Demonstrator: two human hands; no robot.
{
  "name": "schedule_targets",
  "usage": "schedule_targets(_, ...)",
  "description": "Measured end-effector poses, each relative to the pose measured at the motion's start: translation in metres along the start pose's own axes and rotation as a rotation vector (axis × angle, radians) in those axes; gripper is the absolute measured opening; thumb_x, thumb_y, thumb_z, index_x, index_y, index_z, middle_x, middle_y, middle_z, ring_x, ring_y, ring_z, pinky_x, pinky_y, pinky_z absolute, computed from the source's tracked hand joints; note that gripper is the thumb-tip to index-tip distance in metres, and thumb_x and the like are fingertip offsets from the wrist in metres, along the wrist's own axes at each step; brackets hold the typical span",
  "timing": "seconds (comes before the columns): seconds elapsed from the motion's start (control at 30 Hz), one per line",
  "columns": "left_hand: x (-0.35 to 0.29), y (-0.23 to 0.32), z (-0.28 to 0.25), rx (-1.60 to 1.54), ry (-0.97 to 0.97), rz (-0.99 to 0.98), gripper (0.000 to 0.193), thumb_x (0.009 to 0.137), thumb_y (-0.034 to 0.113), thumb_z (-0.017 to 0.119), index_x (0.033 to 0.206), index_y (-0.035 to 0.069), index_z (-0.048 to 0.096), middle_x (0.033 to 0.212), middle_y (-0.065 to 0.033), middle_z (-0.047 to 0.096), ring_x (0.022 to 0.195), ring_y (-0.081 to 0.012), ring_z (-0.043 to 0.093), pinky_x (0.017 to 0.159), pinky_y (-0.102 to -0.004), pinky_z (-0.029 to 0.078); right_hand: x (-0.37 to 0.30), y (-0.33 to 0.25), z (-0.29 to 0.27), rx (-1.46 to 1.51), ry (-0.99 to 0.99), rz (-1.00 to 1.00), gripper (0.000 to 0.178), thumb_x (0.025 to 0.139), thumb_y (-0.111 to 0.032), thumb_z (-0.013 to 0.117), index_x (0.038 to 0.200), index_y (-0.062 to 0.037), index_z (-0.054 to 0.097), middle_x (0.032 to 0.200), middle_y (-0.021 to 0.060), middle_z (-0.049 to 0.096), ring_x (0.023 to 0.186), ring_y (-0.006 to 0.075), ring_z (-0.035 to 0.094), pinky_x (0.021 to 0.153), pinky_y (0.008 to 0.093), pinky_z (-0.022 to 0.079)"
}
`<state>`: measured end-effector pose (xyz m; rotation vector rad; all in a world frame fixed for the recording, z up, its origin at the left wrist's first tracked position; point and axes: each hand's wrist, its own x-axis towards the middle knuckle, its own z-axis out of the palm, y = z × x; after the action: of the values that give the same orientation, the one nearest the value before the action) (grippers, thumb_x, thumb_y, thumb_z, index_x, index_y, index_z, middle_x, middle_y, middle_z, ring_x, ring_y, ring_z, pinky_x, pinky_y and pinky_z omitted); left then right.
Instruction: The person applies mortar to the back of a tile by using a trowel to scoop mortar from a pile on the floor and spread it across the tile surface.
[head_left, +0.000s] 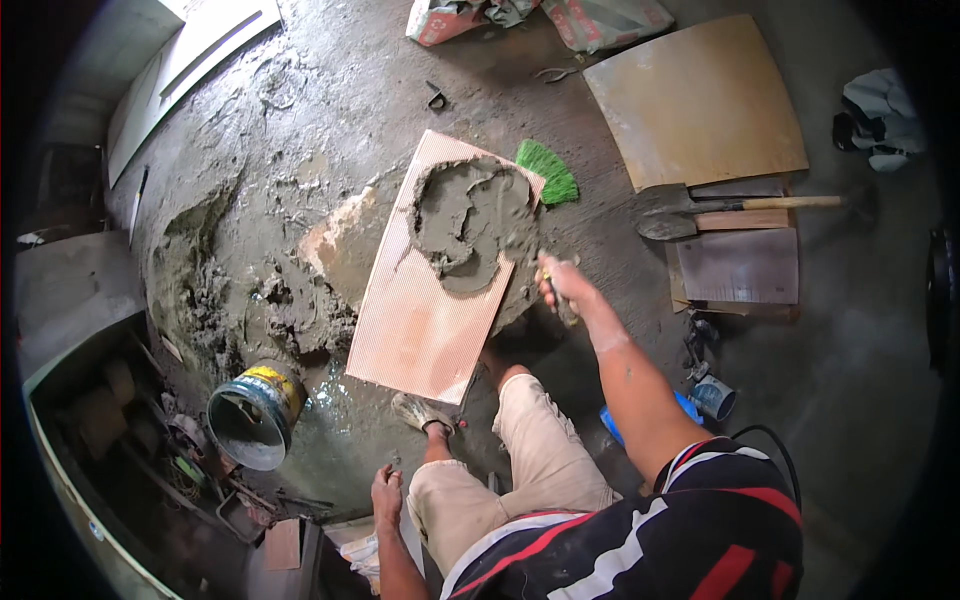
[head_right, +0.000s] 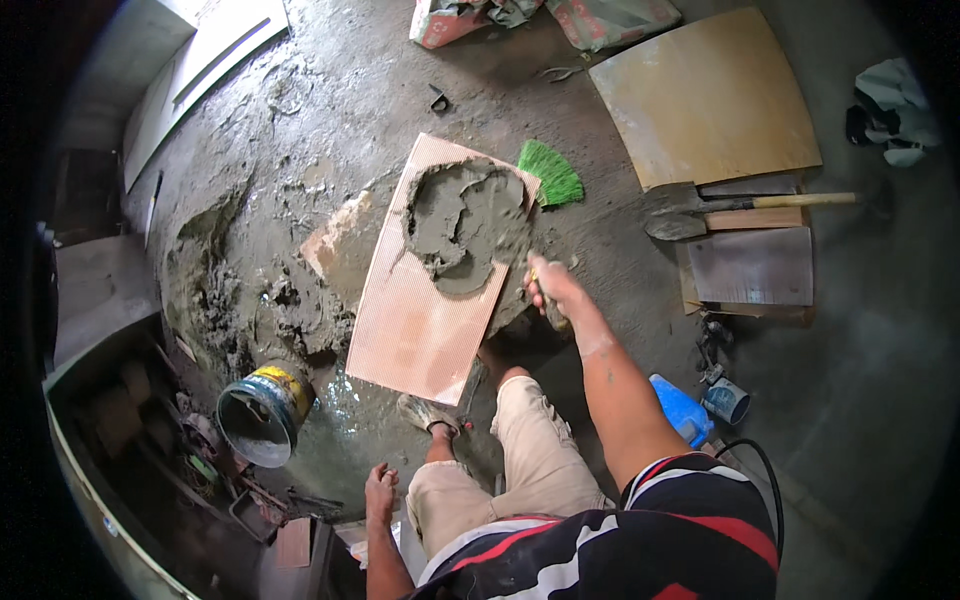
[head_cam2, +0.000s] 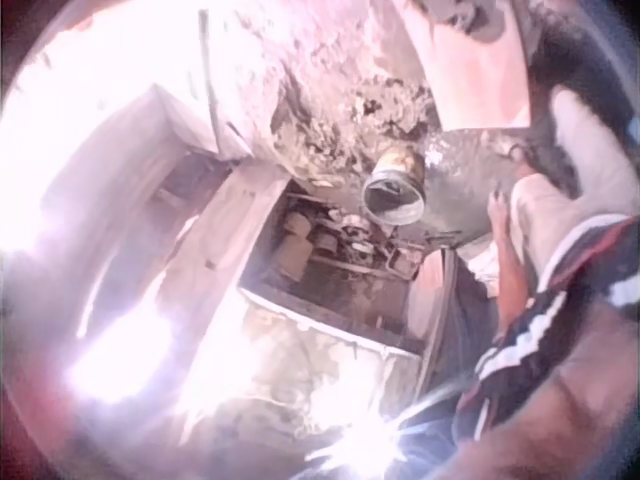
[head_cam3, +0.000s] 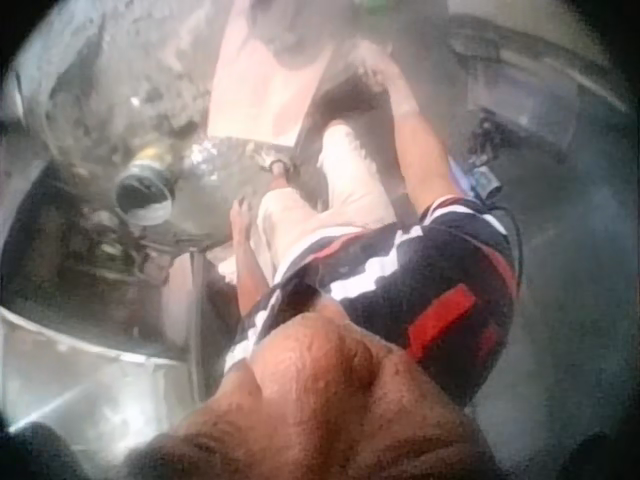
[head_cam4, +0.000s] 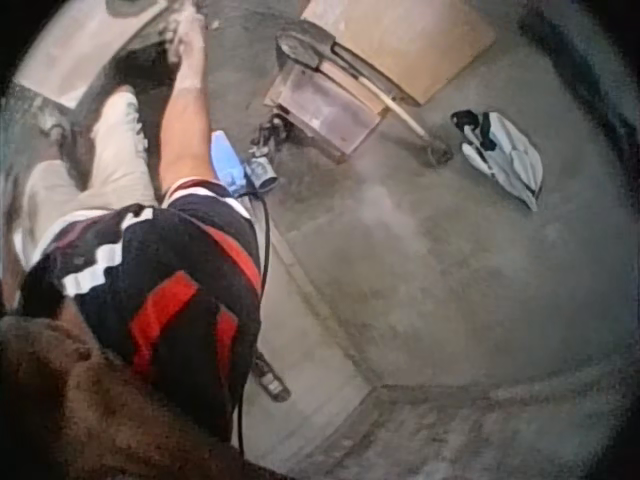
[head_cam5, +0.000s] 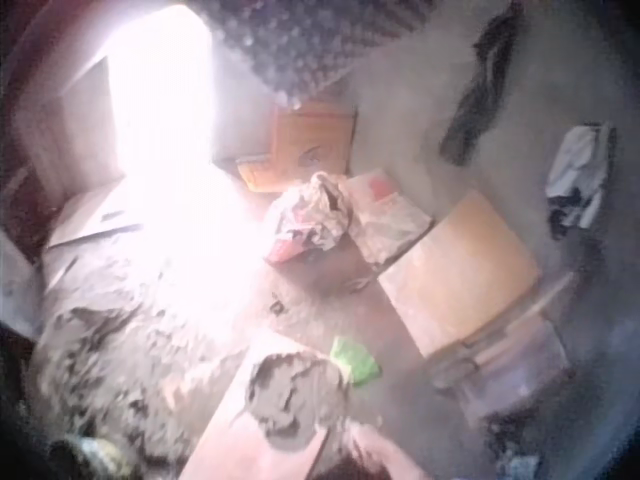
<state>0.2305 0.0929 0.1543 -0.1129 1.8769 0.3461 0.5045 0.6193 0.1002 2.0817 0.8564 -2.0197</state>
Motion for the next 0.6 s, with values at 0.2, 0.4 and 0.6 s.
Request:
schedule_targets(0.2, 0.016, -0.014, 0.009, -0.033, 0.019, 0.017, 0.051, 0.092, 0.020, 0.063, 0.138, -0.001, 0.053, 0.109, -0.0085, 0.068, 0.090, -0.0152, 0.063, 0.072, -0.0297, 0.047, 0.022, 0.006, -0.018, 0.127, -0.080, 0.151, 0.049, 0.100, -0.061, 0.042, 0.082, -0.0165, 0.052, 0.056, -0.0062, 0.046, 0.042, 0.0100, 0.046, 0.044, 0.0353, 0.043)
schedule_targets(0.4, 0.014, -0.058, -0.008, 0.136, 0.129, 0.078, 0.050, 0.093, 0.021, 0.061, 0.136, -0.003, 0.055, 0.117, -0.0151, 0.068, 0.099, -0.0209, 0.065, 0.084, -0.0330, 0.051, -0.025, 0.077, 0.081, -0.034, -0.208, 0.198, 0.053, 0.102, -0.054, 0.040, 0.069, -0.0142, 0.050, 0.051, -0.0023, 0.043, 0.038, 0.0131, 0.042, 0.041, 0.0337, 0.038)
schedule_targets(0.6, -0.015, -0.027, -0.028, 0.043, 0.259, 0.009, 0.047, 0.095, 0.027, 0.056, 0.132, -0.002, 0.058, 0.127, -0.0244, 0.065, 0.118, -0.0351, 0.063, 0.102, -0.0409, 0.047, -0.052, 0.105, 0.075, -0.510, 0.182, -0.243, 0.049, 0.102, -0.043, 0.051, 0.077, -0.0025, 0.062, 0.054, 0.0042, 0.054, 0.040, 0.0157, 0.051, 0.041, 0.0350, 0.041)
